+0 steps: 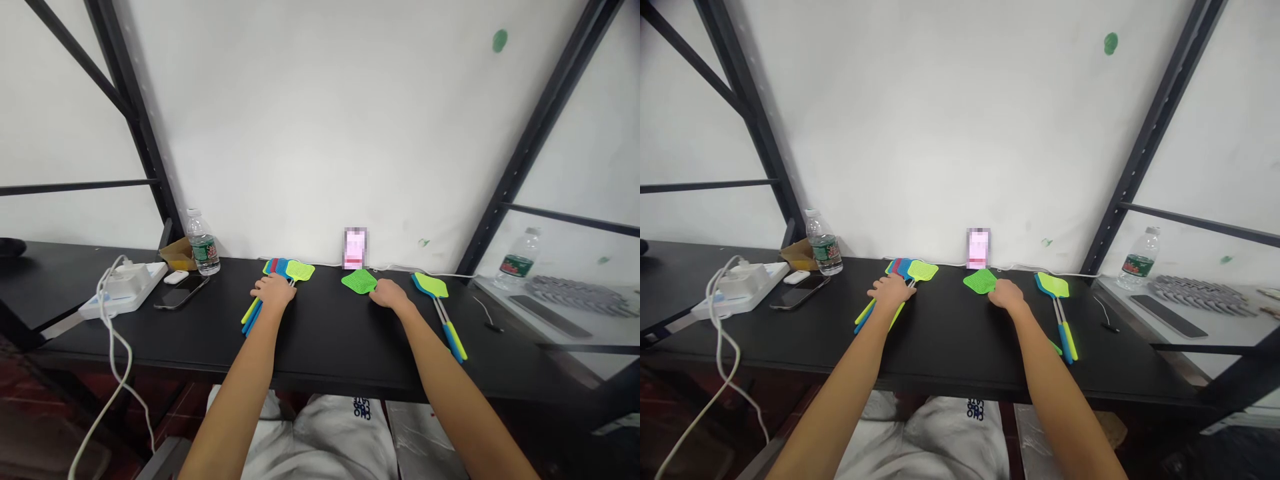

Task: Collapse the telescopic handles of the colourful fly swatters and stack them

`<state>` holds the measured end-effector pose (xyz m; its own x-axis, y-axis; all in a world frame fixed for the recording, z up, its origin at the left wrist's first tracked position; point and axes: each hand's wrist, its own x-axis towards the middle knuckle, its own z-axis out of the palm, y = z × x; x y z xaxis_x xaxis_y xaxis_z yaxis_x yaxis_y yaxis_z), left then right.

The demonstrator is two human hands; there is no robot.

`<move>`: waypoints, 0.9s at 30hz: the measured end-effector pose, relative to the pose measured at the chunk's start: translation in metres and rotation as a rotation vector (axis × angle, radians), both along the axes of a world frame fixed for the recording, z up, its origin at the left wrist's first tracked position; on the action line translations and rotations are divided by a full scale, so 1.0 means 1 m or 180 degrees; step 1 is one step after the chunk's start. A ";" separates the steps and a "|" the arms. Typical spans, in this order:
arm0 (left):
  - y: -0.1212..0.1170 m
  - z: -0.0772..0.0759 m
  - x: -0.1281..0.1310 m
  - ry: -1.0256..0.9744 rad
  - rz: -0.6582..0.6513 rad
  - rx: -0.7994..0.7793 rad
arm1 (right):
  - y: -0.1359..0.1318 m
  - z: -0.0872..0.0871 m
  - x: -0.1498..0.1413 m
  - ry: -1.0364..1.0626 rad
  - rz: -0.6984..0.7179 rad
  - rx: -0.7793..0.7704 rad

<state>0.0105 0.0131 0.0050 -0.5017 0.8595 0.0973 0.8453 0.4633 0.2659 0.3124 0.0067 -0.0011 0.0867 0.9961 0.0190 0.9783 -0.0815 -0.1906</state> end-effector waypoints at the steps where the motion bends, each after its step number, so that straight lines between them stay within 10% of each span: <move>1: 0.000 0.000 0.000 0.0000 -0.0011 0.0012 | 0.000 -0.001 -0.001 0.0039 0.0077 0.0059; 12: 0.003 -0.003 -0.005 0.0068 -0.0071 0.0108 | 0.003 -0.011 -0.016 0.0578 0.0929 0.0892; 27: 0.000 -0.001 -0.004 0.0027 -0.0040 0.0081 | -0.017 0.007 -0.038 0.0644 0.0767 0.1891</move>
<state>0.0064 0.0135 0.0035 -0.4899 0.8630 0.1235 0.8534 0.4457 0.2704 0.2740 -0.0104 0.0061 -0.0771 0.8134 0.5766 0.8963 0.3099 -0.3172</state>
